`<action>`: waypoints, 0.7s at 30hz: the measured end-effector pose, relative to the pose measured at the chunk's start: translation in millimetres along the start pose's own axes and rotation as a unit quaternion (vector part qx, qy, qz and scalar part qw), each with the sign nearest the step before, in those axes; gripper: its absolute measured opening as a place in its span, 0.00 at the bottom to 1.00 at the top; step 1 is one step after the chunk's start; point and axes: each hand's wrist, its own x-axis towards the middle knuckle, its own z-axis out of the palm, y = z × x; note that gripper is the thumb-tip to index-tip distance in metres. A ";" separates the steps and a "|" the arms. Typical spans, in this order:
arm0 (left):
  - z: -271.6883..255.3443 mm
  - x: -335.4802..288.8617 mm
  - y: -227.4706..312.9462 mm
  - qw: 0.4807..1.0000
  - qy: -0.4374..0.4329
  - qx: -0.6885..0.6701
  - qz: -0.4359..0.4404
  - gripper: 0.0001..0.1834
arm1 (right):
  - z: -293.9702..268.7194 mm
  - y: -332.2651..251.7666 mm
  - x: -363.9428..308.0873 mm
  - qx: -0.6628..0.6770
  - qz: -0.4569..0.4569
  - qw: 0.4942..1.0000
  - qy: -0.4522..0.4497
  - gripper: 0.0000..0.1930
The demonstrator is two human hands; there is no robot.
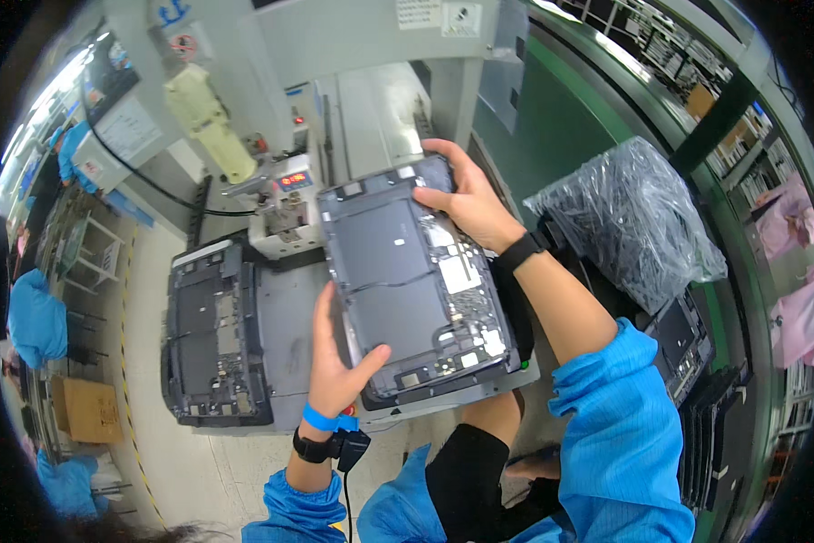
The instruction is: Assembling internal components of a laptop or tablet on a factory production line.
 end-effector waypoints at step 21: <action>18.1 -19.9 2.4 0.971 0.082 -0.202 -0.094 0.56 | -0.7 15.9 -27.1 -0.584 -0.217 0.781 0.039 0.28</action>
